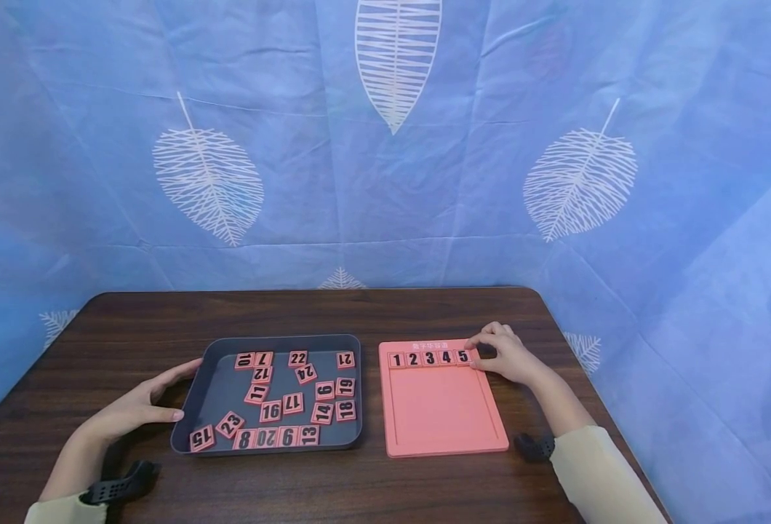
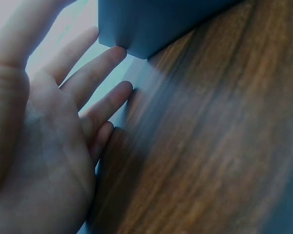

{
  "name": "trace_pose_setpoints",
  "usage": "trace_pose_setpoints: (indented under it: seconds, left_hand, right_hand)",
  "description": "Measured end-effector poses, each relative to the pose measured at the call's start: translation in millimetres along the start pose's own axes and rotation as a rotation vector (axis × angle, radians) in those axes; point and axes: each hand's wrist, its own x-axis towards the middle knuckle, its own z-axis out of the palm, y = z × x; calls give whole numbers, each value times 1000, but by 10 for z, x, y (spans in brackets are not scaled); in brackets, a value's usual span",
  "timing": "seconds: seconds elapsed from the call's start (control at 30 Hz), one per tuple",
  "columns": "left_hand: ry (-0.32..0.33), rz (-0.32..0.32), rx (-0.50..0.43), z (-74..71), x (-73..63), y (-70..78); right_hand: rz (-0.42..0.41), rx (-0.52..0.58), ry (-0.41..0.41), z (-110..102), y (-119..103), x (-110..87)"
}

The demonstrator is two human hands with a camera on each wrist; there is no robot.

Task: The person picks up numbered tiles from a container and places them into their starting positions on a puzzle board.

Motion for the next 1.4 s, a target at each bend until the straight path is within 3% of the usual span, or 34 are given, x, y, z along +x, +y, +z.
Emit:
trace_pose_setpoints:
  seconds: [0.23,0.8,1.03,1.4]
  left_hand:
    - [-3,0,-5,1,-3,11]
    - [5,-25,5,18,-14,56]
    - [-5,-2,5,17,-2,38]
    - [-1,-8,2,22,0,39]
  right_hand:
    - [25,-23,24,22,-10,-2]
    - [51,-39,168,126,-74,-58]
    - [64,-6,243,172,-267,-98]
    - [-13,67,344,255,-697,-94]
